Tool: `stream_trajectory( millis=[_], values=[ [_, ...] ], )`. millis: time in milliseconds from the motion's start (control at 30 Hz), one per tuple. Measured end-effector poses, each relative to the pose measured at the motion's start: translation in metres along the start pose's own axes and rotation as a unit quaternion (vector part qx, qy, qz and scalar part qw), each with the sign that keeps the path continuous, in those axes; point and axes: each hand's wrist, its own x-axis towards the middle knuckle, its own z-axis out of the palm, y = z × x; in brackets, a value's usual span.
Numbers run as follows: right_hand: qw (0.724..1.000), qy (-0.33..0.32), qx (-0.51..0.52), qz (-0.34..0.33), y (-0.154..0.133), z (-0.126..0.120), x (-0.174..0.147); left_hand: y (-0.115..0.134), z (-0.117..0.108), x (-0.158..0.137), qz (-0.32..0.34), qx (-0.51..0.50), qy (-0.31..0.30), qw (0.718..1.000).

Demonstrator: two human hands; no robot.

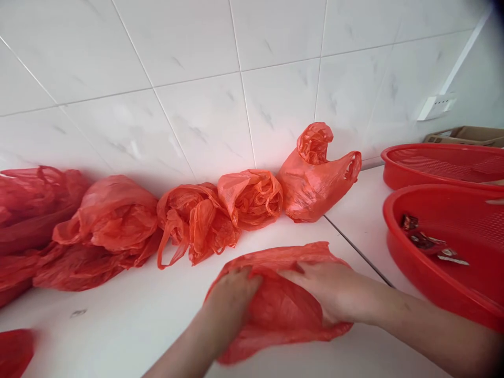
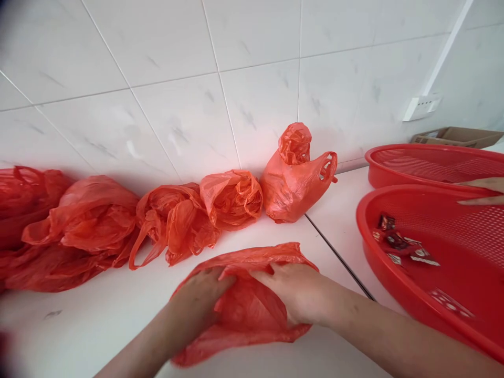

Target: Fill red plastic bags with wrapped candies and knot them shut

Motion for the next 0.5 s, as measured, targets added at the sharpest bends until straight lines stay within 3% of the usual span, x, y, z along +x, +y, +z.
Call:
stream_trajectory(
  millis=[100, 167, 400, 500],
  values=[
    [0.996, -0.011, 0.085, -0.009, 0.015, -0.005, -0.014, -0.014, -0.017, 0.006, 0.016, 0.123, -0.106, 0.987],
    [0.990, -0.024, 0.137, 0.006, 0.021, -0.010, -0.019, -0.017, -0.022, 0.003, 0.039, 0.122, -0.135, 0.983],
    [0.981, 0.009, 0.178, 0.070, 0.022, -0.021, -0.003, 0.003, -0.010, -0.002, 0.071, 0.060, -0.084, 0.992],
    [0.975, -0.029, 0.206, 0.080, 0.030, -0.014, 0.011, 0.000, -0.006, 0.001, 0.077, 0.049, -0.064, 0.994]
  ],
)
